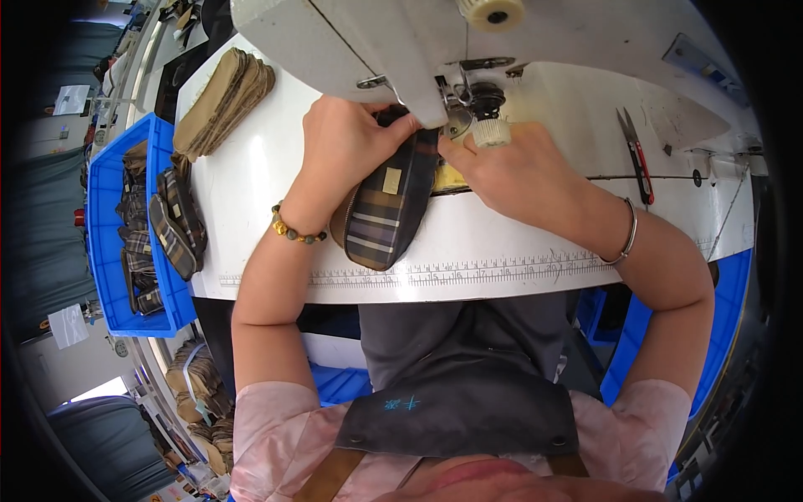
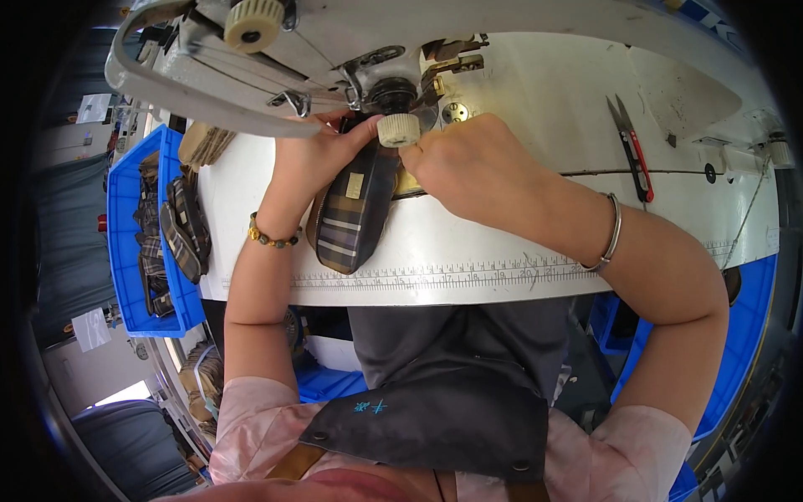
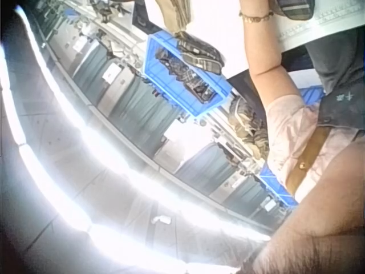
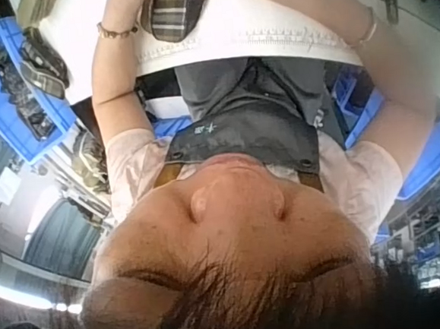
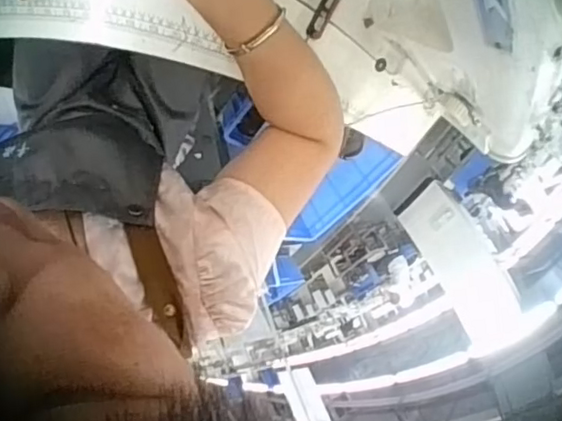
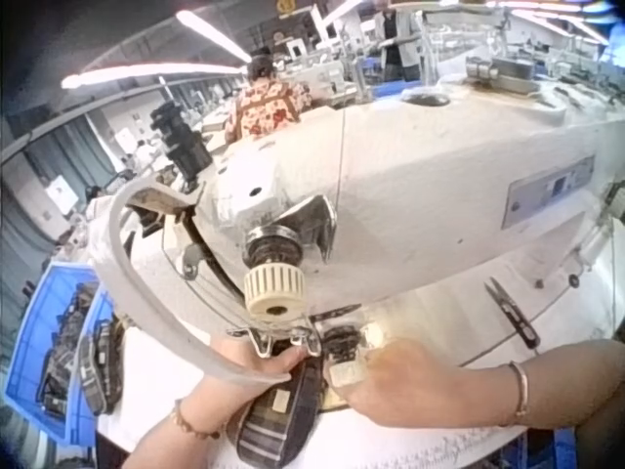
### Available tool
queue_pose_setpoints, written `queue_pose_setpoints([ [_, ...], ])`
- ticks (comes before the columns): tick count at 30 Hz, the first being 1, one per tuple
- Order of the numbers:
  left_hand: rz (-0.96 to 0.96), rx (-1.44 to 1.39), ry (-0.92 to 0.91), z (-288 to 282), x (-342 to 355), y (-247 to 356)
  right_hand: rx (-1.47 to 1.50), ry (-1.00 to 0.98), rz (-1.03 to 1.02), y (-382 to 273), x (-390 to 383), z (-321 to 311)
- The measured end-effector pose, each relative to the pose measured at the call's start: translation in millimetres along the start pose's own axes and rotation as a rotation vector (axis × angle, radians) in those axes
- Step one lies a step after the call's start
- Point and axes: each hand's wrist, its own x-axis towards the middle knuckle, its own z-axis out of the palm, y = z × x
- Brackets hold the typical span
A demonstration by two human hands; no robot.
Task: Sewing fabric pieces together using a sewing machine to create bags.
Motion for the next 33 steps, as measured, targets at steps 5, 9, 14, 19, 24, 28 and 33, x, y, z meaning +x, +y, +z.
queue_pose_setpoints([
  [5, -0.055, 0.027, -0.031, -0.9, -1.1, -0.2, 0.117, 0.042, -0.098, -8.5, 1.2, 4.7],
  [9, -0.068, 0.001, -0.029, 1.0, -2.8, 0.4, 0.175, 0.079, -0.159, -15.4, -3.7, 7.1],
  [14, -0.095, 0.026, -0.032, 0.4, -4.5, 4.9, 0.098, 0.01, -0.195, -22.6, -8.3, 8.7],
  [19, -0.087, -0.001, -0.047, 2.1, -4.3, 0.6, 0.217, -0.075, -0.196, -26.6, -2.2, 8.2],
  [24, -0.043, 0.024, -0.04, -0.8, 0.6, 3.8, 0.216, -0.157, -0.171, -30.0, -1.9, 2.2],
  [28, -0.014, -0.004, 0.037, 1.7, -4.0, 0.4, 0.147, -0.118, -0.191, -32.9, -5.8, 5.3],
  [33, 0.169, -0.114, -0.125, -24.1, -28.5, 31.7, -0.003, 0.026, -0.278, -27.1, -7.3, 13.3],
])
